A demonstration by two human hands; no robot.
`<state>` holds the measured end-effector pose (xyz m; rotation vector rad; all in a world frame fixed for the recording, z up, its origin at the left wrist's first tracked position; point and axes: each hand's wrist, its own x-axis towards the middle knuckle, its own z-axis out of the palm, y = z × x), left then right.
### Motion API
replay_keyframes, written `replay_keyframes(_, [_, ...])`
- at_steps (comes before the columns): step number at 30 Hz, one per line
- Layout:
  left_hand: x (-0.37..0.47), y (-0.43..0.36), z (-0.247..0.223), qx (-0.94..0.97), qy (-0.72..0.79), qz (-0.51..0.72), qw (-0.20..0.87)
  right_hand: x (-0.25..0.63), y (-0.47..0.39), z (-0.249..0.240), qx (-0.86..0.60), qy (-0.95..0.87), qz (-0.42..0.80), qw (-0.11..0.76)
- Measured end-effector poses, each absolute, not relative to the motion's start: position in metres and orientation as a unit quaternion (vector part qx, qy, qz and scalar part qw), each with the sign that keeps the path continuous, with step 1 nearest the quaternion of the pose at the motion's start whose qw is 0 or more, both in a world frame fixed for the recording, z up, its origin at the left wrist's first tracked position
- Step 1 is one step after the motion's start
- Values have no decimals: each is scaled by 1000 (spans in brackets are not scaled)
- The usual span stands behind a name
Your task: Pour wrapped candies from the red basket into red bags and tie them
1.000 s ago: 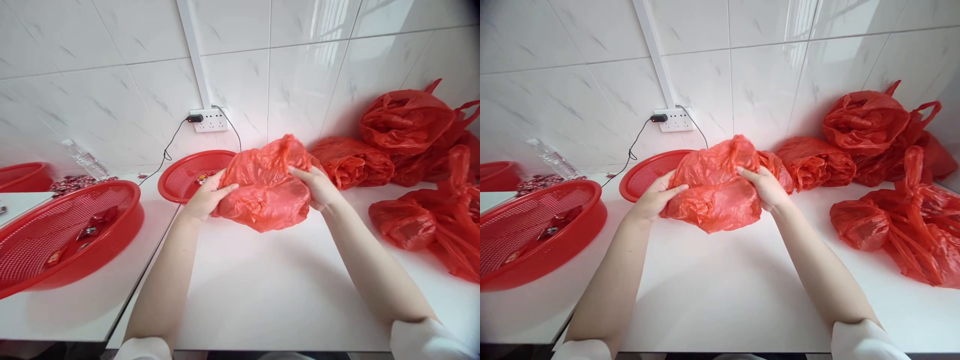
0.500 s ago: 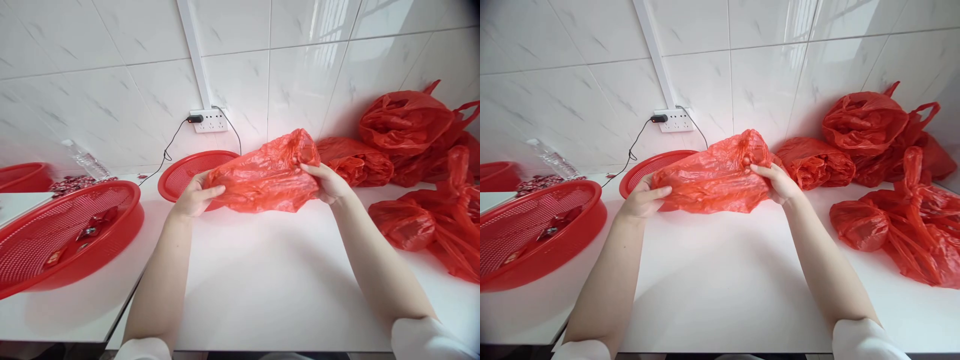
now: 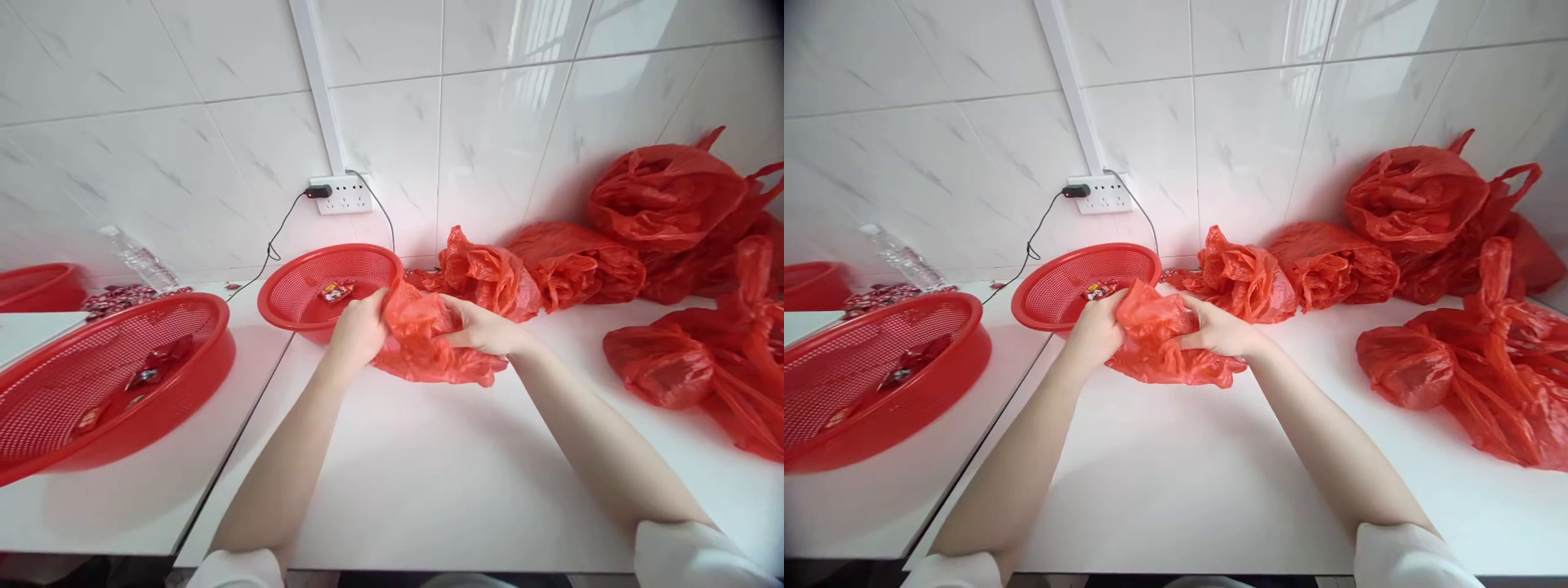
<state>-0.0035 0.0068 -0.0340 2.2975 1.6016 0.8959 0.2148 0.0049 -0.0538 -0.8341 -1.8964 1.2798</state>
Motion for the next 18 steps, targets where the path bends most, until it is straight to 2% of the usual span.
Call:
replay_keyframes(2, [-7,7,-32,762,564,260,183,214,12,-59,-376,-723,440,377])
replay_keyframes(5, [-17,9,-25,735,539,126,391,222,26,-66,-479,-690,289,458])
replay_keyframes(7, [-23,12,-24,711,525,94,458,228,33,-69,-523,-684,194,470])
replay_keyframes(11, [-29,24,-35,674,594,191,396,234,36,-72,-603,-680,79,410])
replay_keyframes(14, [-26,33,-45,657,604,330,308,235,36,-72,-632,-689,114,336])
replay_keyframes(16, [-21,35,-47,610,563,442,339,236,36,-71,-617,-694,183,323])
replay_keyframes(18, [-16,36,-45,550,499,514,430,238,36,-69,-585,-681,254,361])
